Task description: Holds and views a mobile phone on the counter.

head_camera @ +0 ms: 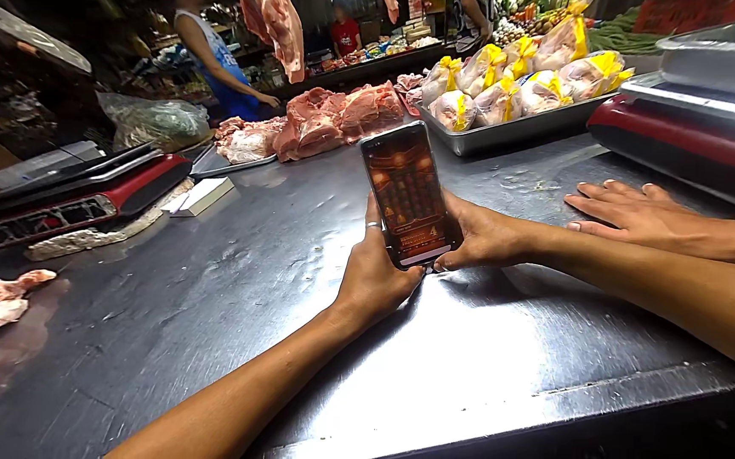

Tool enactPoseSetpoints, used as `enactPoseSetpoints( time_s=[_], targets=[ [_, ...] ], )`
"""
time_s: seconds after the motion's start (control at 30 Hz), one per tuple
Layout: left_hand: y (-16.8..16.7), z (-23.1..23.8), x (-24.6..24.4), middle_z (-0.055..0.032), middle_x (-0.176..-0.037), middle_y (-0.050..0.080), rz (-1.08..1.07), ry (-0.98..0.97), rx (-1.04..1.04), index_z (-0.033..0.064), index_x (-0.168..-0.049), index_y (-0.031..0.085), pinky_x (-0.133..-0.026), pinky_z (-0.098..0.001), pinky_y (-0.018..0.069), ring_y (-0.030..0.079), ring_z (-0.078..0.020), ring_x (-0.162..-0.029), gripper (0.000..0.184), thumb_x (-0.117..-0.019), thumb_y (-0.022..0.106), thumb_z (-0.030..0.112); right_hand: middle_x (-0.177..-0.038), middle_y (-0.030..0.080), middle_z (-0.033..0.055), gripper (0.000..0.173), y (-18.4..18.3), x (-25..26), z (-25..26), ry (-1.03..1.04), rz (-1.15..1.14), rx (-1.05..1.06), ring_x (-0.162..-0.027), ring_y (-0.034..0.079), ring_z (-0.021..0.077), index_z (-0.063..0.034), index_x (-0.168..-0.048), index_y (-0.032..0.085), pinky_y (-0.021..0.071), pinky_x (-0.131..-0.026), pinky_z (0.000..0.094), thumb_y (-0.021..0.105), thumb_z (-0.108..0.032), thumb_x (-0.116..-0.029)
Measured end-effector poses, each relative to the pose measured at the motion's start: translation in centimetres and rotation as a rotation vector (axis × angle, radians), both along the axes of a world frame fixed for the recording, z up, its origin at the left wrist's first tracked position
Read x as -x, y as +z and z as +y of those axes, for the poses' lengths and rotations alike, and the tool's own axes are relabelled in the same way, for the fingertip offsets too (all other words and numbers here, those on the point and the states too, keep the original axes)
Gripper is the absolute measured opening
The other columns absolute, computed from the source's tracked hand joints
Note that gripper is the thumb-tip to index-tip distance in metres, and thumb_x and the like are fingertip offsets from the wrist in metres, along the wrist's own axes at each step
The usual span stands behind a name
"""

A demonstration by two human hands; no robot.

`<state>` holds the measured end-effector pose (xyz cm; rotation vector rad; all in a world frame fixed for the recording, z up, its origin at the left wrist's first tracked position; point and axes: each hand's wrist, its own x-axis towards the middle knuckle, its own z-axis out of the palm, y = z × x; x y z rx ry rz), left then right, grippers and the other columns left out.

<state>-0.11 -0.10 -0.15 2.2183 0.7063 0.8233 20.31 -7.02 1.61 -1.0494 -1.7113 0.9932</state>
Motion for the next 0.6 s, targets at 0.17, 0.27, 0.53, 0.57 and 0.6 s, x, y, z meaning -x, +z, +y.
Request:
enactPoseSetpoints(
  time_s=[0.17, 0.27, 0.53, 0.57, 0.6],
  targets=[
    [0.03, 0.08, 0.01, -0.0005, -0.1, 0.075, 0.005, 0.004, -0.024, 0.0246, -0.164, 0.006, -0.077, -0.0342, 0.0654, 0.075, -0.0103, -0.087, 0.124, -0.0729, 0.088, 0.009, -0.123, 0.068, 0.0041, 0.09, -0.11, -0.05, 0.16, -0.035, -0.044, -0.013, -0.107, 0.07, 0.0122, -0.0124, -0.143, 0.037, 0.0613, -0.089, 0.0289, 0.075, 0.02, -0.0684],
    [0.08, -0.04, 0.04, -0.001, -0.099, 0.075, 0.007, 0.007, -0.025, 0.0236, -0.164, 0.005, -0.076, -0.0342, 0.0655, 0.075, -0.0105, -0.084, 0.124, -0.0732, 0.088, 0.009, -0.122, 0.068, 0.0038, 0.089, -0.19, -0.07, 0.17, -0.041, -0.045, -0.01, -0.106, 0.07, 0.0121, -0.0128, -0.142, 0.037, 0.0617, -0.088, 0.029, 0.075, 0.02, -0.0686],
    [0.06, 0.03, 0.02, -0.0008, -0.097, 0.075, 0.008, 0.005, -0.023, 0.0229, -0.164, 0.005, -0.076, -0.034, 0.0656, 0.075, -0.0104, -0.084, 0.124, -0.0723, 0.088, 0.009, -0.121, 0.069, 0.0037, 0.088, -0.24, 0.01, 0.22, -0.064, -0.044, -0.003, -0.105, 0.071, 0.0128, -0.0136, -0.142, 0.039, 0.062, -0.087, 0.0296, 0.076, 0.019, -0.0686],
    [0.07, 0.04, 0.03, -0.0008, -0.098, 0.075, 0.008, 0.003, -0.023, 0.0229, -0.164, 0.005, -0.076, -0.034, 0.0658, 0.076, -0.0103, -0.084, 0.124, -0.0724, 0.088, 0.009, -0.121, 0.069, 0.0042, 0.089, -0.32, -0.01, 0.26, -0.063, -0.037, -0.002, -0.104, 0.071, 0.0137, -0.014, -0.142, 0.038, 0.0625, -0.086, 0.0305, 0.076, 0.019, -0.0684],
    [0.06, 0.03, 0.03, -0.0009, -0.098, 0.075, 0.006, 0.0, -0.024, 0.0227, -0.164, 0.005, -0.076, -0.0338, 0.0658, 0.075, -0.0101, -0.085, 0.124, -0.0724, 0.087, 0.008, -0.121, 0.069, 0.0045, 0.089, -0.34, -0.01, 0.25, -0.061, -0.03, 0.003, -0.105, 0.071, 0.0142, -0.0143, -0.142, 0.038, 0.0626, -0.086, 0.0311, 0.075, 0.02, -0.0685]
  ],
)
